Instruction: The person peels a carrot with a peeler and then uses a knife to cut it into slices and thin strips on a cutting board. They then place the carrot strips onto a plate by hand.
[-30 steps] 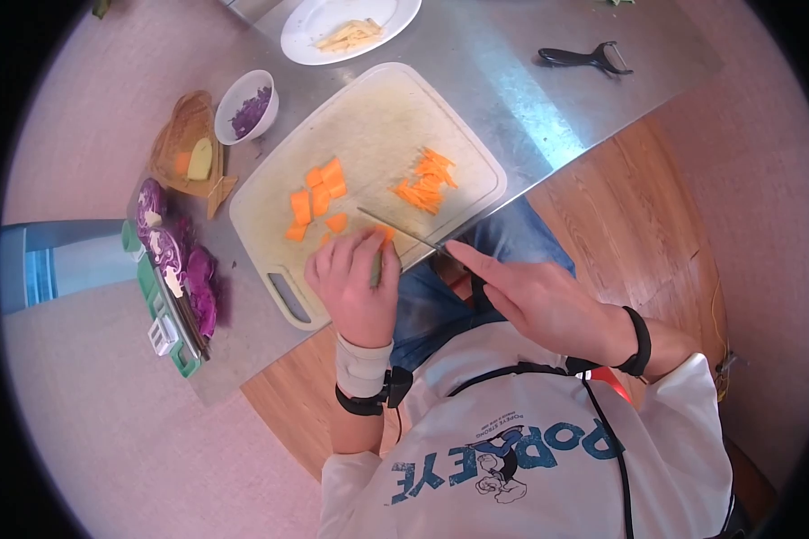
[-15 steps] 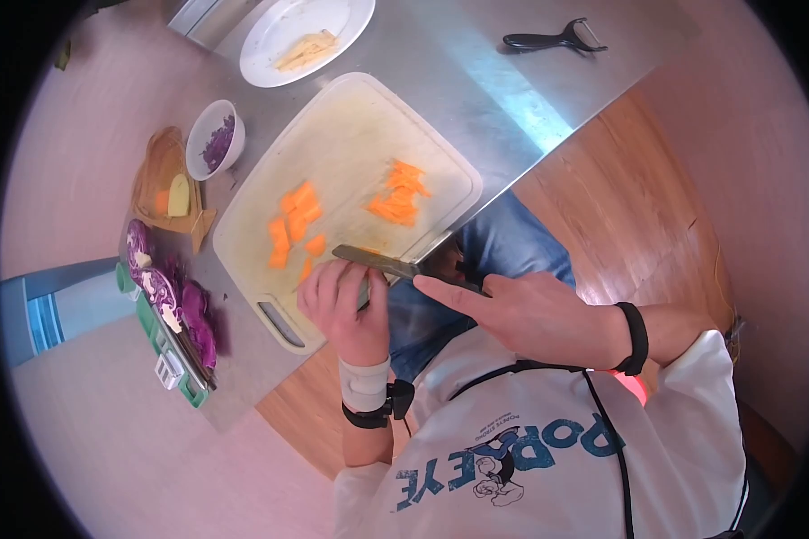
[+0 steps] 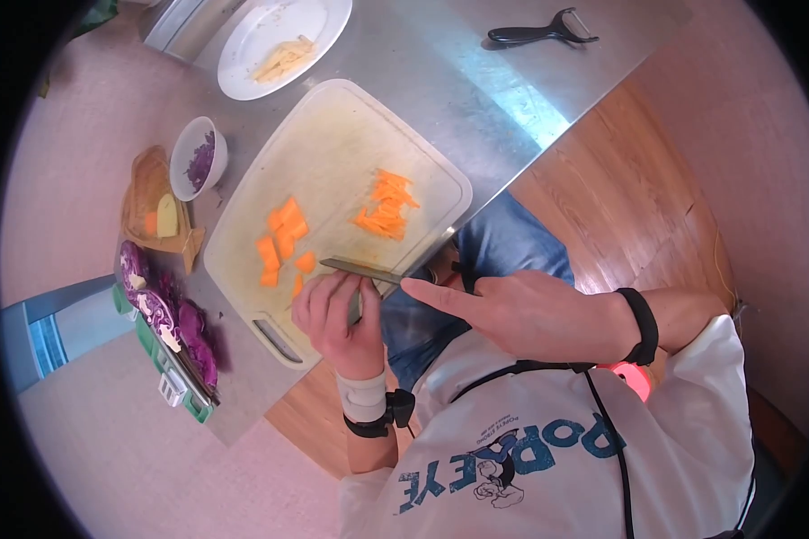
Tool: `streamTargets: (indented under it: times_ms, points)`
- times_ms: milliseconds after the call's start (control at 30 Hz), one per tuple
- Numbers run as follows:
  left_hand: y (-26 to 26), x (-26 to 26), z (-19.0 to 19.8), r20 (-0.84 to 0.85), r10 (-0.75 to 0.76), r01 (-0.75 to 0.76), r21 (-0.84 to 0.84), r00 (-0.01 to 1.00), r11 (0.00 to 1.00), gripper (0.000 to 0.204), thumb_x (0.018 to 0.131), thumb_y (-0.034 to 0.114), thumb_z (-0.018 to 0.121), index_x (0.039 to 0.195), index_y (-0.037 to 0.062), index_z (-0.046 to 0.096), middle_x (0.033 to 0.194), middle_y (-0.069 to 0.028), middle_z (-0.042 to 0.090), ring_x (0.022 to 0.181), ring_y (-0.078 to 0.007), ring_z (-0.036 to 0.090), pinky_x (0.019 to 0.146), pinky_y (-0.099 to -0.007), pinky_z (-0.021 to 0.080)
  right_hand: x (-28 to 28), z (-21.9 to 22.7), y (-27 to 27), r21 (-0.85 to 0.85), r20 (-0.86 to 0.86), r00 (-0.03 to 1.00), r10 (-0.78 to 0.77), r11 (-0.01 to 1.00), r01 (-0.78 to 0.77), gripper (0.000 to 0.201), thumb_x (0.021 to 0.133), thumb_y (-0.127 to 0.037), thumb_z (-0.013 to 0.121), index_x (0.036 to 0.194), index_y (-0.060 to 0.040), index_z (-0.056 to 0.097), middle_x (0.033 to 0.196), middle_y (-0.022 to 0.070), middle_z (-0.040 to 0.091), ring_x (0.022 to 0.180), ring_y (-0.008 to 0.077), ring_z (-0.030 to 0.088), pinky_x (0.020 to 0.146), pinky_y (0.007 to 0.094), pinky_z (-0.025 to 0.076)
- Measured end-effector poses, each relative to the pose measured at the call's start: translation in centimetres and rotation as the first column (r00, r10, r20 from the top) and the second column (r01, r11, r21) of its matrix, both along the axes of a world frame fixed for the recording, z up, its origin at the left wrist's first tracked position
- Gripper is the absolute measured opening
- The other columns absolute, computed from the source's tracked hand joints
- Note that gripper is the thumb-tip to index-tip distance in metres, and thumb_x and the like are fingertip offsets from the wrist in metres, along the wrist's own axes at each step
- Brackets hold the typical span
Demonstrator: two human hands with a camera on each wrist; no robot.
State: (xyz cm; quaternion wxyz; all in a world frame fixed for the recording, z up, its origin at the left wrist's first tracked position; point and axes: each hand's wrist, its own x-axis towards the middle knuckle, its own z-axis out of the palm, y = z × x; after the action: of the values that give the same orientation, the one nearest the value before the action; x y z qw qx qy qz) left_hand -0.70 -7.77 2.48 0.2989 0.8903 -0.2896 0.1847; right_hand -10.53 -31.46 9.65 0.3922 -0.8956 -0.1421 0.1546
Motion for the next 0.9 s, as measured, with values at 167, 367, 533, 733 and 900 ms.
streamTargets:
  times_ms: [167,367,533,733,900]
  points:
    - [0.1,0.0,-0.1,-0.037,0.006,-0.007,-0.009,0.999,1.0,0.023,0.078,-0.004,0.083,0.099,0.004,0.076,0.107,-0.0074,0.075,0.107,-0.0304,0.065,0.099,-0.0417,0.049,1.1,-0.2,0.3,0.03,-0.049,0.999,0.004,1.0,-0.003,0.085,0.088,-0.001,0.063,0.167,-0.0115,0.032,0.067,0.0174,0.062,0.063,0.0355,0.066,0.057,0.0441,0.054]
    - [0.1,0.1,0.0,-0.031,-0.012,0.011,-0.014,0.999,1.0,0.027,0.078,-0.005,0.084,0.102,0.0055,0.077,0.109,-0.0055,0.075,0.108,-0.029,0.065,0.1,-0.0412,0.049,1.6,-0.5,0.2,0.115,-0.102,0.995,-0.017,0.993,0.029,0.084,0.091,-0.002,0.063,0.167,-0.0104,0.03,0.069,0.0177,0.062,0.064,0.0359,0.065,0.059,0.0441,0.053]
    - [0.3,0.1,-0.2,-0.019,-0.012,0.011,-0.024,1.0,1.0,0.03,0.077,-0.005,0.085,0.103,0.0061,0.076,0.11,-0.0051,0.075,0.109,-0.0288,0.065,0.1,-0.041,0.048,1.4,-0.2,0.0,0.091,-0.077,0.997,-0.025,0.995,0.032,0.08,0.094,-0.001,0.061,0.167,-0.0138,0.031,0.071,0.016,0.062,0.06,0.0344,0.063,0.057,0.0443,0.05]
    - [0.2,0.1,-0.1,-0.021,-0.009,0.008,-0.024,1.0,1.0,0.031,0.075,-0.006,0.085,0.102,0.0061,0.076,0.109,-0.0052,0.074,0.109,-0.0291,0.065,0.1,-0.041,0.048,1.3,0.1,-0.1,0.118,-0.097,0.995,0.001,0.993,0.011,0.082,0.093,-0.001,0.061,0.167,-0.0087,0.028,0.072,0.0192,0.063,0.064,0.0367,0.066,0.059,0.0449,0.053]
    - [0.1,0.1,0.0,-0.028,-0.012,0.011,-0.027,1.0,1.0,0.031,0.075,-0.007,0.085,0.102,0.006,0.076,0.108,-0.0053,0.074,0.108,-0.0292,0.066,0.099,-0.0411,0.049,1.2,0.0,-0.3,0.119,-0.091,0.996,0.007,0.993,0.004,0.08,0.094,0.0,0.059,0.167,-0.0064,0.028,0.072,0.0193,0.063,0.064,0.0368,0.065,0.06,0.0456,0.054]
